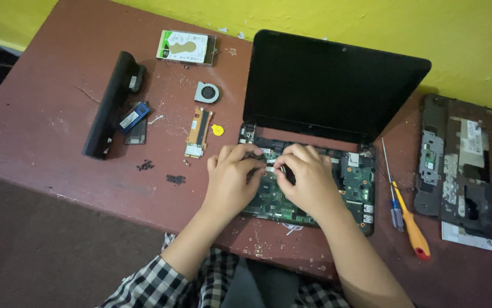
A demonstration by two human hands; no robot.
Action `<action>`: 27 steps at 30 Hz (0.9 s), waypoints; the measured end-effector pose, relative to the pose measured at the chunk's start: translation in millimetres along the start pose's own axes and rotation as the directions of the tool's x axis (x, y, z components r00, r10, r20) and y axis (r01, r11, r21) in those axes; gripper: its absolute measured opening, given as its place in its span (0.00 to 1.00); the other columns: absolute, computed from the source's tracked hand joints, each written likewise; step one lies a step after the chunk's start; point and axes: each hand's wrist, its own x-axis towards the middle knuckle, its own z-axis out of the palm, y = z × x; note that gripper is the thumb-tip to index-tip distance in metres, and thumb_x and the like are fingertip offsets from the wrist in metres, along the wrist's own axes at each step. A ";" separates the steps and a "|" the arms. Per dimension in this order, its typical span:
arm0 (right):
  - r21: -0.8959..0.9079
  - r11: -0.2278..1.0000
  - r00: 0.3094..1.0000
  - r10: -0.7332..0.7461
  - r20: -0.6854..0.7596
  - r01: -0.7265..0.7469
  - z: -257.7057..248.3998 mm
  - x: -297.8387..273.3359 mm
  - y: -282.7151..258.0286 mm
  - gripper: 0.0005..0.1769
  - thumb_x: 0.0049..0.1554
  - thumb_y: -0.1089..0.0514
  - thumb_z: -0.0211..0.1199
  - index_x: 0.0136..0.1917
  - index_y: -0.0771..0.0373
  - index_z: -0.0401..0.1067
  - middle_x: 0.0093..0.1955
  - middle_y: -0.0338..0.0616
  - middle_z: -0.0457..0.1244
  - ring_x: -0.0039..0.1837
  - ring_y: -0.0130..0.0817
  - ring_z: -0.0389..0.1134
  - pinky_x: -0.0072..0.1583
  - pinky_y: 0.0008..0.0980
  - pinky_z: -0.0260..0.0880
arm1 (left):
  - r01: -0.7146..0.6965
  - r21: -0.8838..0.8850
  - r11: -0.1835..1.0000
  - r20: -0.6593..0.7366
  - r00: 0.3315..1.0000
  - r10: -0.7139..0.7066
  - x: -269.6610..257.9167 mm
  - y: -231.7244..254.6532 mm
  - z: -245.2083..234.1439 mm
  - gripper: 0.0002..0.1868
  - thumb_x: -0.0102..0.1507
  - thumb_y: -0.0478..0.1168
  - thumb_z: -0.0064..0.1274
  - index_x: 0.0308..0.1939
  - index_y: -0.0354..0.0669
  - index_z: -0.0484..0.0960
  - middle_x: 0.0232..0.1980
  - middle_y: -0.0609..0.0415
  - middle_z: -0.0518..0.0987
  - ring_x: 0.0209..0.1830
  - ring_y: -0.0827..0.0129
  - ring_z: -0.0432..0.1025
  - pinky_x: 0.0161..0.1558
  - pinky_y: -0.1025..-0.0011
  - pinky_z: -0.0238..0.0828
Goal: Connecting ribbon cables and securing components with a screwdriver during laptop repair.
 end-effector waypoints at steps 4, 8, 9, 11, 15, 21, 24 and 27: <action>0.011 1.000 0.998 0.023 0.053 -0.023 3.0 0.1 2.2 0.06 0.47 0.51 0.61 0.40 0.45 0.70 0.46 0.26 0.61 0.54 0.34 0.63 0.51 0.39 0.65 | -0.012 0.025 1.000 -0.020 1.000 0.012 -0.8 -2.5 3.1 0.05 0.58 0.42 0.56 0.36 0.53 0.85 0.51 0.67 0.74 0.53 0.70 0.64 0.52 0.63 0.52; 0.015 0.998 0.993 0.055 0.101 -0.057 1.4 0.7 2.0 0.06 0.47 0.51 0.61 0.41 0.46 0.70 0.47 0.25 0.60 0.55 0.33 0.63 0.54 0.42 0.65 | -0.009 0.047 0.999 -0.049 0.999 0.011 -2.1 0.2 4.0 0.05 0.57 0.42 0.57 0.37 0.55 0.85 0.53 0.68 0.74 0.54 0.70 0.64 0.52 0.63 0.52; 0.014 0.998 0.992 0.058 0.108 -0.060 1.2 0.5 1.2 0.06 0.47 0.51 0.61 0.42 0.46 0.71 0.47 0.25 0.60 0.56 0.33 0.63 0.54 0.42 0.64 | 0.003 0.042 0.999 -0.058 0.998 -0.001 -3.2 1.7 3.4 0.05 0.58 0.41 0.57 0.37 0.53 0.86 0.54 0.68 0.75 0.54 0.69 0.64 0.52 0.63 0.52; 0.015 0.997 0.991 0.068 0.112 -0.070 2.8 -0.8 1.9 0.07 0.47 0.51 0.61 0.42 0.46 0.71 0.47 0.25 0.60 0.56 0.33 0.62 0.55 0.43 0.64 | 0.023 0.023 0.999 -0.026 0.999 -0.022 -5.6 6.2 2.6 0.07 0.58 0.40 0.56 0.38 0.52 0.86 0.54 0.66 0.74 0.56 0.66 0.63 0.54 0.58 0.50; 0.008 0.998 0.995 0.055 0.084 -0.056 2.8 -0.3 2.2 0.07 0.47 0.50 0.61 0.41 0.46 0.71 0.47 0.26 0.60 0.55 0.33 0.63 0.54 0.41 0.64 | 0.052 0.029 0.998 -0.036 0.998 -0.051 -8.4 8.7 4.6 0.07 0.58 0.42 0.55 0.39 0.52 0.86 0.53 0.65 0.74 0.57 0.64 0.62 0.56 0.51 0.49; 0.014 0.999 0.996 0.050 0.075 -0.051 3.8 -0.3 4.4 0.06 0.47 0.51 0.61 0.41 0.45 0.71 0.47 0.26 0.61 0.55 0.33 0.63 0.53 0.40 0.64 | 0.039 0.071 0.997 -0.130 0.991 -0.030 -8.0 5.2 9.7 0.06 0.57 0.45 0.55 0.37 0.58 0.85 0.51 0.66 0.74 0.56 0.67 0.64 0.54 0.55 0.51; 0.028 0.999 0.997 0.032 0.074 -0.035 -1.2 3.0 2.8 0.06 0.47 0.51 0.61 0.41 0.46 0.72 0.46 0.26 0.62 0.54 0.34 0.64 0.53 0.40 0.65 | -0.005 0.140 0.990 -0.151 0.988 0.026 -4.8 2.8 5.5 0.05 0.55 0.45 0.58 0.35 0.58 0.85 0.49 0.67 0.73 0.52 0.68 0.64 0.52 0.56 0.51; 0.009 1.000 0.999 0.011 0.042 -0.011 1.1 2.3 4.0 0.05 0.46 0.51 0.62 0.39 0.45 0.71 0.45 0.26 0.61 0.53 0.33 0.64 0.52 0.39 0.64 | -0.049 0.191 0.980 -0.160 0.984 0.080 -2.2 -2.1 4.8 0.06 0.53 0.47 0.58 0.34 0.60 0.84 0.49 0.67 0.73 0.51 0.67 0.65 0.50 0.56 0.52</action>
